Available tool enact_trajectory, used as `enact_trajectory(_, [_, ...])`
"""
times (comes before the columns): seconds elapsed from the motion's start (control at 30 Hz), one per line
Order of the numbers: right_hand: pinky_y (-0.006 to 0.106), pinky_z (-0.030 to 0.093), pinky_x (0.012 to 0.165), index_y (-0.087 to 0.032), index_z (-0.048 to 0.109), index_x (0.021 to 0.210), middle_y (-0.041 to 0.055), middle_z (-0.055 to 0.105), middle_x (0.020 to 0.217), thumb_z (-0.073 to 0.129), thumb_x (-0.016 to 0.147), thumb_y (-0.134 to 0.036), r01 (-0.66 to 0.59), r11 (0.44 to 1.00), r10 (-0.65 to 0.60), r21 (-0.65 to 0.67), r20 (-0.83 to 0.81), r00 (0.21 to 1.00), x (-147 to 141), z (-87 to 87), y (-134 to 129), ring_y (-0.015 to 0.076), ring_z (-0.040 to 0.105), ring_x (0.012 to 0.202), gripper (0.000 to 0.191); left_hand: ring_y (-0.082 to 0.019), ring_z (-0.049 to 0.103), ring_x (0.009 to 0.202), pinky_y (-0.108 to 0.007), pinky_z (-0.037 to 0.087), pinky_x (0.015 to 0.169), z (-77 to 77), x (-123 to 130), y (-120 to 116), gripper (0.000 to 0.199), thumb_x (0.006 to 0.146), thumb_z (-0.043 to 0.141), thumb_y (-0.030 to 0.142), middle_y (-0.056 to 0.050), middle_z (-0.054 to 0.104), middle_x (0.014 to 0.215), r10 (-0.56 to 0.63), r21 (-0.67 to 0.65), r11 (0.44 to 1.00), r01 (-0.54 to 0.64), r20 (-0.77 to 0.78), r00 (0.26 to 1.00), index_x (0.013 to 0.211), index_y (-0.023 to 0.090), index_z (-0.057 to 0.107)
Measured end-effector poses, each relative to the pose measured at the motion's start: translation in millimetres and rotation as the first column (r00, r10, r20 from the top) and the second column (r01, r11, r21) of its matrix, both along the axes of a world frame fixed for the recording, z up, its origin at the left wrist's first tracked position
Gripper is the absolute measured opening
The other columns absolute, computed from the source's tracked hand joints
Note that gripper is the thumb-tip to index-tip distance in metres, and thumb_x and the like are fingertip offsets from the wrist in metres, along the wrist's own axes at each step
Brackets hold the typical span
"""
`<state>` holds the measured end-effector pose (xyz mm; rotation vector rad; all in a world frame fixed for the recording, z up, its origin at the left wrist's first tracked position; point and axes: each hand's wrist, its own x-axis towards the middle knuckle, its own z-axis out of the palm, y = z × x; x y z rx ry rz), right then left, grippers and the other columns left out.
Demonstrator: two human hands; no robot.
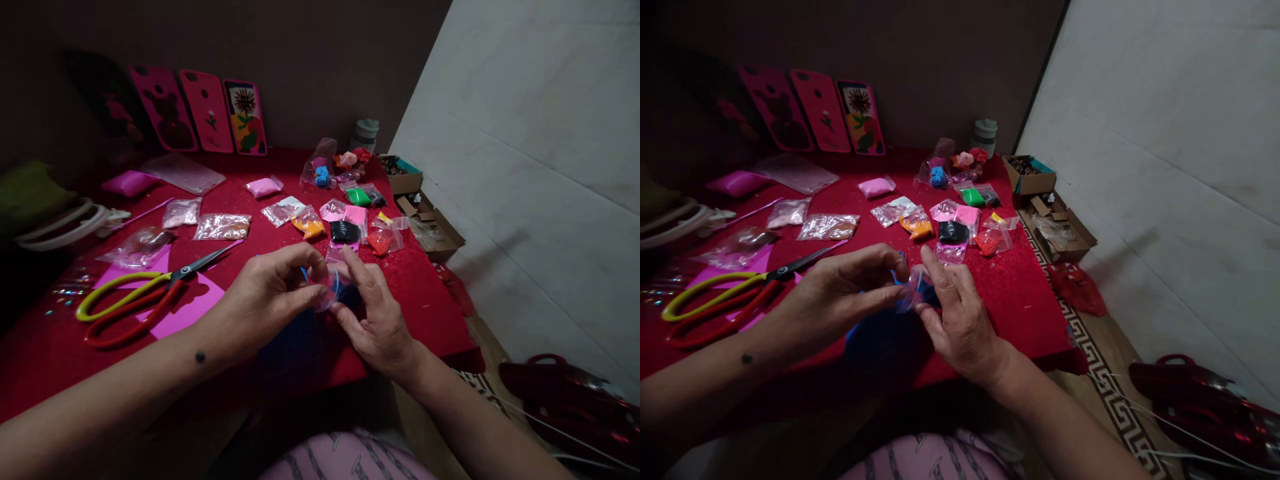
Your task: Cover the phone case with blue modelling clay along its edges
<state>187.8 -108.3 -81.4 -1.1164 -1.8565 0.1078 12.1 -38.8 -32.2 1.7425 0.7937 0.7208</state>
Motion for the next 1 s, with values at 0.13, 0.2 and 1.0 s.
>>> enact_trajectory(0.13, [0.044,0.05,0.103,-0.028,0.017,0.16,0.0119,0.059,0.131,0.058,0.09,-0.006,-0.022,1.0,0.022,0.004,-0.035,0.999,-1,-3.4,-1,0.0233,0.055,0.116,0.084,-0.012,0.06,0.07,-0.023,0.05,0.062,-0.3,0,-2,0.012,0.079,0.067,0.02,-0.003,0.069,0.08,-0.027,0.062,0.998,0.03,-0.047,0.999,0.089,0.013,0.07])
enact_trajectory(0.2, [0.045,0.049,0.106,-0.031,0.021,0.158,0.0103,0.058,0.136,0.064,0.088,-0.01,-0.046,0.997,0.038,-0.059,-0.141,0.989,1,-5.2,-1,0.0235,0.054,0.121,0.085,-0.013,0.064,0.073,-0.023,0.051,0.065,3.1,-1,-3,0.013,0.081,0.065,0.017,-0.003,0.071,0.082,-0.039,0.098,0.994,0.044,-0.049,0.998,0.09,0.013,0.074])
enact_trajectory(1.0, [0.023,0.061,0.043,-0.017,0.061,0.115,-0.0023,0.068,0.075,0.075,0.082,-0.02,-0.674,0.653,-0.151,-0.347,-0.931,0.332,6,14.3,3,0.015,0.071,0.056,0.036,-0.011,0.06,0.058,-0.019,0.049,0.056,5.7,-13,10,0.012,0.079,0.066,0.021,0.0,0.069,0.064,-0.04,-0.048,0.998,0.037,-0.069,0.997,0.081,0.016,0.077])
